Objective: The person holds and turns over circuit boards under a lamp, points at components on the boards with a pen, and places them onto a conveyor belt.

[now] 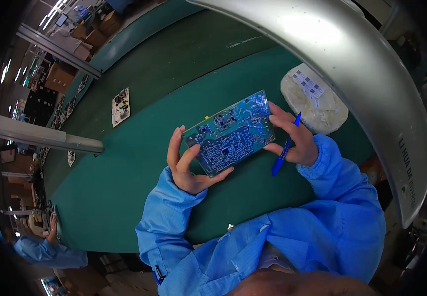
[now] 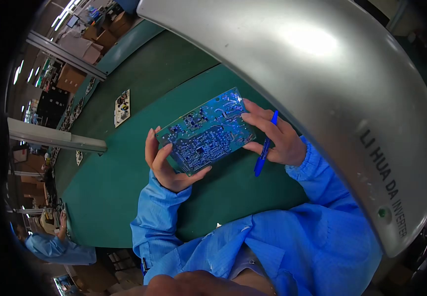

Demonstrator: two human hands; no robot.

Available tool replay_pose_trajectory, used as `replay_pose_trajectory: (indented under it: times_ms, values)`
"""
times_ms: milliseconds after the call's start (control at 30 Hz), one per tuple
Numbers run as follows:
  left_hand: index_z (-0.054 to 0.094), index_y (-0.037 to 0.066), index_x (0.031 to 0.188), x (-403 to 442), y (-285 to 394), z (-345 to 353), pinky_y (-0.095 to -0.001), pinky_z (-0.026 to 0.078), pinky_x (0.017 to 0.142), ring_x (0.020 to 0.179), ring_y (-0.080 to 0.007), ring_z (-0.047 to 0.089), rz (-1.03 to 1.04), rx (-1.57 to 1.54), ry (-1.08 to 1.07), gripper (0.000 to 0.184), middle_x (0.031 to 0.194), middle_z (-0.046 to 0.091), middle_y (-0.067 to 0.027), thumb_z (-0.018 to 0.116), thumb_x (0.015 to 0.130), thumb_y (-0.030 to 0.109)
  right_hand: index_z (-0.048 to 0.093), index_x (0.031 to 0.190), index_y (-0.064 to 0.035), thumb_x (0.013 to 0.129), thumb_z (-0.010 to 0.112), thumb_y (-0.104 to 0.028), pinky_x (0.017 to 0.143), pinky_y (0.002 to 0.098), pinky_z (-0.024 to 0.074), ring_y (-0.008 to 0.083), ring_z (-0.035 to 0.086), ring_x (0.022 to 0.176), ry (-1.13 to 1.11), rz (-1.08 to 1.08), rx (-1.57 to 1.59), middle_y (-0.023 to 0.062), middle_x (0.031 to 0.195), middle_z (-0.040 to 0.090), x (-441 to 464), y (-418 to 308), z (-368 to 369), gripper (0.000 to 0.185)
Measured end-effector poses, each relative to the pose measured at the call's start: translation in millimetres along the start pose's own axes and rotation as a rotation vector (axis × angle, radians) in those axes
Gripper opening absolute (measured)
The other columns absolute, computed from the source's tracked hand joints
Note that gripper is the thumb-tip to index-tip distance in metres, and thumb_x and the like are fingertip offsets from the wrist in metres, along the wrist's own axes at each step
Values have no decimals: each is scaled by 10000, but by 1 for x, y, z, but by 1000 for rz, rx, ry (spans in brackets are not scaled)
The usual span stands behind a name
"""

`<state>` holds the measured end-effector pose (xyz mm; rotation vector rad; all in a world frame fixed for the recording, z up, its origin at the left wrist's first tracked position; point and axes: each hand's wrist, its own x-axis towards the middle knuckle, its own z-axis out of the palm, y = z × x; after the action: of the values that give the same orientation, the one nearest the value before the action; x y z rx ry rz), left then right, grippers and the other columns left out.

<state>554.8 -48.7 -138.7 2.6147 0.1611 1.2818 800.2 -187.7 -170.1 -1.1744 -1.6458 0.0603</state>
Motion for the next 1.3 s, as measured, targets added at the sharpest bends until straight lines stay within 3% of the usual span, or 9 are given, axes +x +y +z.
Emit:
replay_pose_trajectory:
  times_ms: [267,733,833,1067,1133,1233,1300]
  values:
    - [375,73,1243,7,2,9,-492,402,1000,1242,-422,395,-52,-7,-23,928,1394,242,-233,906,516,300,524,1225,-78,676,801,-181,1027,405,365,308,473,1223,14,45,-80,145,1342,475,-6,3,-7,623]
    - [348,112,1265,4,-7,18,-481,328,1043,1265,-389,369,-114,-131,-42,902,1411,218,-226,876,556,294,501,1231,-30,667,810,-190,973,391,423,309,536,1151,13,75,16,202,1301,494,-6,8,-13,663]
    - [354,110,1274,5,-8,20,-479,361,1025,1252,-394,387,-108,-175,-7,919,1399,232,-241,891,547,277,462,1263,-20,663,812,-194,973,401,423,326,525,1162,11,48,98,224,1303,481,-6,11,-12,716]
    - [306,95,1312,11,-5,32,-473,303,1062,1288,-383,343,-159,-323,-7,964,1429,189,-242,887,558,249,419,1291,-1,666,814,-196,944,397,452,329,490,1202,12,44,111,224,1324,457,-6,17,-26,765]
    - [306,92,1314,12,-3,35,-470,295,1067,1298,-378,331,-166,-353,-5,967,1433,184,-242,888,558,248,359,1315,-22,640,838,-164,837,384,473,319,571,1063,0,9,106,264,1282,484,-3,14,-30,839]
    - [304,92,1317,8,-7,40,-464,288,1072,1318,-367,303,-207,-435,16,975,1438,180,-239,891,557,261,354,1305,-28,609,856,-176,827,387,475,312,583,1019,-21,90,-90,242,1227,530,-13,20,-29,871]
    - [303,92,1317,8,-7,43,-463,288,1072,1318,-368,301,-216,-452,19,977,1437,182,-238,890,557,266,355,1296,-30,598,863,-179,825,388,476,305,586,1002,12,44,-45,232,1193,550,-9,19,-32,877]
